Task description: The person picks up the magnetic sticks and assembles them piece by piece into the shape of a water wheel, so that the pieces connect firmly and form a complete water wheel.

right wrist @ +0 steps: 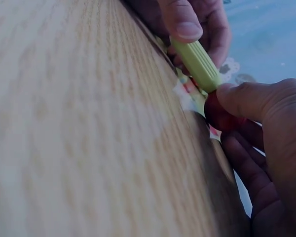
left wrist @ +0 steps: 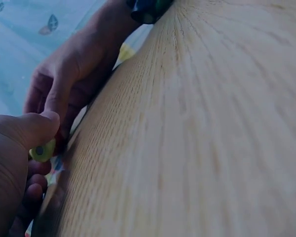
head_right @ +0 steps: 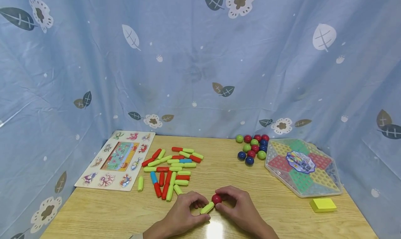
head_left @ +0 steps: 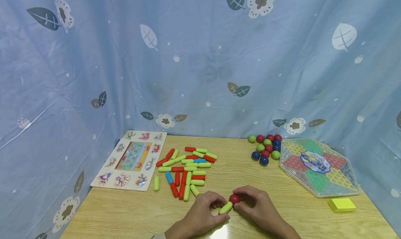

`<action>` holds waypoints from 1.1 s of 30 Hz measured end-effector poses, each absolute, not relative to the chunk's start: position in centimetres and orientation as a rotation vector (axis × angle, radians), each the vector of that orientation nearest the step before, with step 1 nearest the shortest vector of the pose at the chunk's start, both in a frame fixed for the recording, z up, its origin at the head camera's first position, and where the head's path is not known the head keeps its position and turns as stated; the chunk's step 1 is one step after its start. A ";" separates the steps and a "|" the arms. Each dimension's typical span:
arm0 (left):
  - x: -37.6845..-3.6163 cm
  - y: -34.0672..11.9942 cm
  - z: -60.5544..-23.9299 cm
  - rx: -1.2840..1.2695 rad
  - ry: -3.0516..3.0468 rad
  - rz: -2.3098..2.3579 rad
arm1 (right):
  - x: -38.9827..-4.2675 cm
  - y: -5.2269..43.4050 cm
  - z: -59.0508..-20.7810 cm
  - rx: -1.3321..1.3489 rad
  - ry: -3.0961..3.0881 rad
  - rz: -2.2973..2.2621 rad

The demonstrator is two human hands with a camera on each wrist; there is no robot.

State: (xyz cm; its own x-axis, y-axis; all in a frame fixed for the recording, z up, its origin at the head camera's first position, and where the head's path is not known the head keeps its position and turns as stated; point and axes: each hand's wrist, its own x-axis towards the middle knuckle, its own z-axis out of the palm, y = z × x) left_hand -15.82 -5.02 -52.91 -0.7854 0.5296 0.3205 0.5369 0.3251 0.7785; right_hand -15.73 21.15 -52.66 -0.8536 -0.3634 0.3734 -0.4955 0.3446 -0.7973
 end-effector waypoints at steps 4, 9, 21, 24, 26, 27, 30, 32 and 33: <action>-15.8 -5.0 -52.9 -1.026 -2.546 -1.490 | -15.8 21.1 -52.7 0.777 -2.464 1.514; -15.9 -5.0 -52.9 -1.049 -2.533 -1.513 | -15.8 21.1 -52.7 0.761 -2.472 1.469; -18.9 -11.8 -49.9 -1.240 -2.310 -2.360 | -15.7 22.4 -52.2 0.745 -2.575 1.495; -19.7 -14.9 -48.8 -1.301 -2.283 -2.321 | -15.8 22.8 -52.3 0.773 -2.572 1.535; -20.0 -16.9 -48.3 -1.301 -2.292 -2.275 | -15.8 23.0 -52.4 0.790 -2.563 1.546; -20.1 -18.0 -48.0 -1.282 -2.320 -2.253 | -15.8 23.1 -52.4 0.798 -2.557 1.554; -20.5 -20.7 -47.8 -1.179 -2.447 -2.146 | -15.9 23.1 -52.5 0.798 -2.551 1.577; -20.7 -22.1 -47.9 -1.108 -2.556 -2.027 | -15.9 23.0 -52.5 0.784 -2.556 1.588; -20.9 -22.5 -48.0 -1.081 -2.606 -1.950 | -15.9 23.0 -52.5 0.776 -2.561 1.593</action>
